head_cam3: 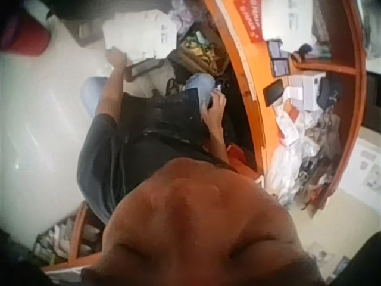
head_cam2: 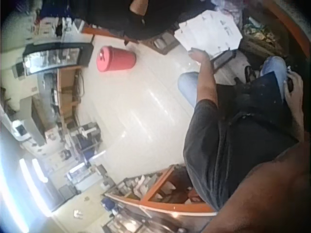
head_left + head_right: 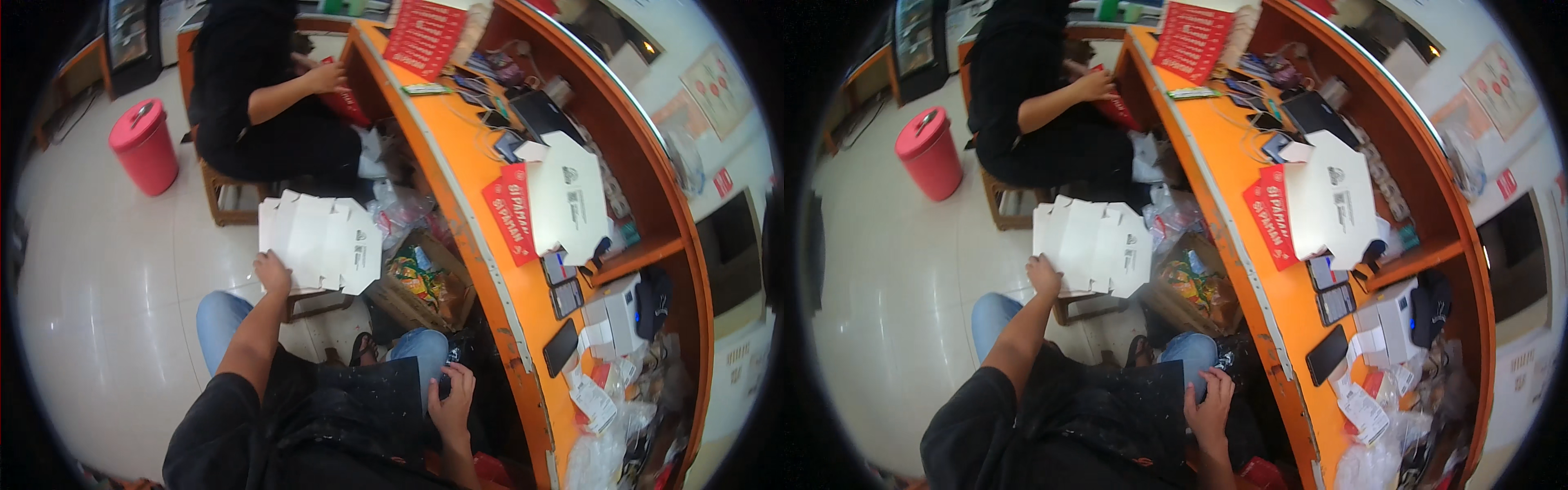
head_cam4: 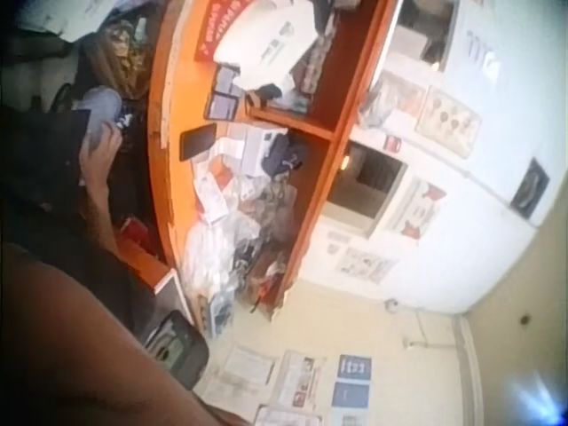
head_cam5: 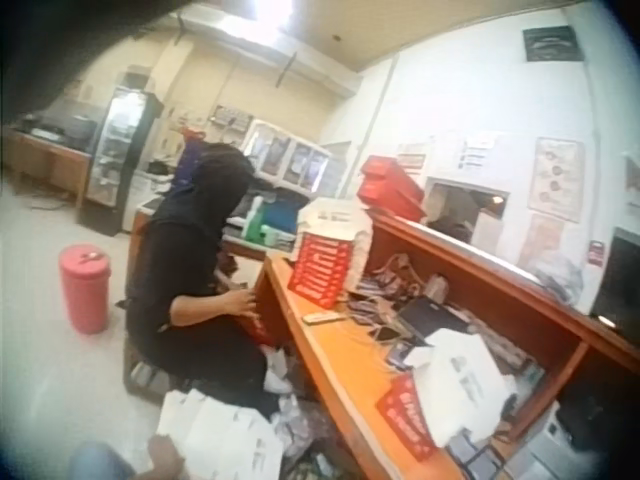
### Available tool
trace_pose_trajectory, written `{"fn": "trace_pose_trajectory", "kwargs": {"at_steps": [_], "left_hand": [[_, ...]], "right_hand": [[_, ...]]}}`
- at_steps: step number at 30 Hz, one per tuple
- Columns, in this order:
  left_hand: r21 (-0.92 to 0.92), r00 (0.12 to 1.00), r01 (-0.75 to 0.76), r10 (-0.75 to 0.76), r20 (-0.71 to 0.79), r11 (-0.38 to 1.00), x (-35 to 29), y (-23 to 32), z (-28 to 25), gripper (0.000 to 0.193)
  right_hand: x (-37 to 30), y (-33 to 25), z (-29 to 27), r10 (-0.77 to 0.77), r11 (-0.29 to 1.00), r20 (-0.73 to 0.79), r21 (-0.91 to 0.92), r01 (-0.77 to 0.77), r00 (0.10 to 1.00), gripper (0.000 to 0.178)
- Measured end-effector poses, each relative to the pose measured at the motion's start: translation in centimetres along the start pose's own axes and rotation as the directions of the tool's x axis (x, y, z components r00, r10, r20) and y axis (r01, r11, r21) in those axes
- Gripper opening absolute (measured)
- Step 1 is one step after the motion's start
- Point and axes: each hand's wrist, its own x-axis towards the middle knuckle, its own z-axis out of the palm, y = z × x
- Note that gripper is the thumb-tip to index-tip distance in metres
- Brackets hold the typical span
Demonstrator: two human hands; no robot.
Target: The person assembles cardboard food boxes by folding white and red flat sheets into boxes and stacking them.
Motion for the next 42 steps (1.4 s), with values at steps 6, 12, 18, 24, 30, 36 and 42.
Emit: {"fn": "trace_pose_trajectory", "kwargs": {"at_steps": [6, 12, 18, 24, 30, 36, 42], "left_hand": [[-0.007, 0.991, -0.11, 0.109, -0.08, 0.994, 1.2, -2.4, 0.8, 0.042], [0.075, 0.975, -0.212, 0.216, -0.058, 0.974, 0.2, -1.8, 0.2, 0.061], [0.054, 0.972, -0.223, 0.226, -0.069, 0.973, 1.3, -2.0, 0.7, 0.054], [0.243, 0.985, 0.004, -0.046, 0.165, 0.97, 0.3, 0.4, -1.5, 0.062], [0.143, 0.995, -0.088, 0.08, 0.06, 0.986, 0.7, -2.4, 0.0, 0.059], [-0.25, 0.986, -0.104, 0.133, 0.103, 0.963, 0.6, -1.7, -0.9, 0.049], [-0.325, 0.961, -0.275, 0.261, -0.089, 0.905, 1.2, -1.5, -1.1, 0.058]], "right_hand": [[-0.3, 0.8, 0.1, 0.015, 1.0, -0.075, 0.023, -0.013, 0.997, 0.03], [-1.3, 0.9, 0.0, 0.028, 0.997, -0.017, 0.07, -0.027, 0.999, 0.031], [-1.2, 0.9, -0.5, 0.007, 0.995, -0.048, 0.097, -0.002, 0.999, 0.03], [-2.4, 2.4, -0.9, 0.063, 0.997, -0.08, 0.053, -0.059, 0.995, 0.03], [-2.6, 2.2, -0.2, 0.071, 0.993, -0.075, 0.102, -0.063, 0.995, 0.03], [-2.8, 2.5, -0.6, 0.05, 0.995, -0.09, 0.095, -0.041, 0.995, 0.029], [-2.4, 2.5, -0.7, 0.066, 0.994, -0.098, 0.096, -0.057, 0.993, 0.029]]}}
